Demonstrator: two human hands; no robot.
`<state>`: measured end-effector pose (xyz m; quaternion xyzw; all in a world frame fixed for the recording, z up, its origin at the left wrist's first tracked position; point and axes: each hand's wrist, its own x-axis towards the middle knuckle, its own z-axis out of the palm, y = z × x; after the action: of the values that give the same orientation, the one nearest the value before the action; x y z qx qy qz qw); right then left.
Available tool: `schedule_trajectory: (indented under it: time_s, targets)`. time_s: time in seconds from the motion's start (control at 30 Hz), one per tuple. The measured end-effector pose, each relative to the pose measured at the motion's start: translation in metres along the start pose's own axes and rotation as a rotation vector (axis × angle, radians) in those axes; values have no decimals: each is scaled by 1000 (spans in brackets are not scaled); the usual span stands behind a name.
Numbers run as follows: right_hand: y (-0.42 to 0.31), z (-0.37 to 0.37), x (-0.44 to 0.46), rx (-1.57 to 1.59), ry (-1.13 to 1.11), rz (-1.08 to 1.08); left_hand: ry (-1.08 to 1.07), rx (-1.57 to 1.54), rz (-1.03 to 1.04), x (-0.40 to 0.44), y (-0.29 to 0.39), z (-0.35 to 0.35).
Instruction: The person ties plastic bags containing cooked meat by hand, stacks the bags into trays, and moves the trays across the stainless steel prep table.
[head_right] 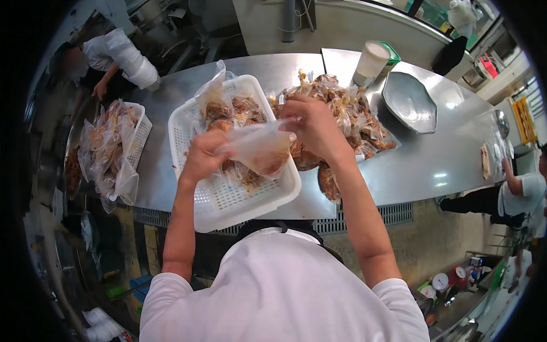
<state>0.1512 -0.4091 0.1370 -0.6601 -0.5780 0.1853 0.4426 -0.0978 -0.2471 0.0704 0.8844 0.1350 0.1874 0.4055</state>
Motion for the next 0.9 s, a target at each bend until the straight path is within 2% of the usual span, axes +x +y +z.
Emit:
schedule_trajectory:
  time_s: [0.03,0.07,0.13,0.17,0.2,0.27,0.3,0.33,0.4,0.43,0.47,0.53,0.57,0.6,0.67,0.73,0.8,0.87,0.9]
  targets:
    - [1,1,-1,-26,23,3,133,-17,-48,1,8,-9]
    - [1,6,-1,-24,22,4,132,-16,-50,7,19,-7]
    - [-7,25,1,148,47,50,263,-12,97,25,46,11]
    - [-16,35,2,308,-12,51,230,124,94,28,44,21]
    - [-7,49,3,415,-87,-49,229,124,98,27,36,23]
    - [0,64,1,719,64,-46,323,98,1,30,21,25]
    - [-2,64,-4,716,68,-43,426,-72,-2,33,29,23]
    - [-3,66,-10,533,229,-86,431,-75,-4,36,38,23]
    - [0,81,-19,356,371,-125,537,-307,-57,38,60,26]
    - [12,98,-23,267,264,-131,433,-361,4,39,79,27]
    - [24,113,-25,175,162,-138,434,-360,6,38,80,34]
    - [20,121,-22,244,224,-124,349,-397,109,39,84,46]
    - [20,121,-24,484,223,63,364,-592,146,37,87,48]
    - [18,119,-24,722,225,251,348,-594,144,31,87,47]
    - [40,127,-23,811,220,202,565,-85,24,15,84,43]
    - [38,121,-23,1192,94,183,578,-59,22,7,38,73]
    - [35,127,-22,1125,102,131,382,-446,-279,-3,7,87]
    - [31,126,-20,1122,-33,-23,329,-366,-190,-9,-2,76]
    - [19,115,-22,1095,-106,50,290,-286,-108,-9,4,72]
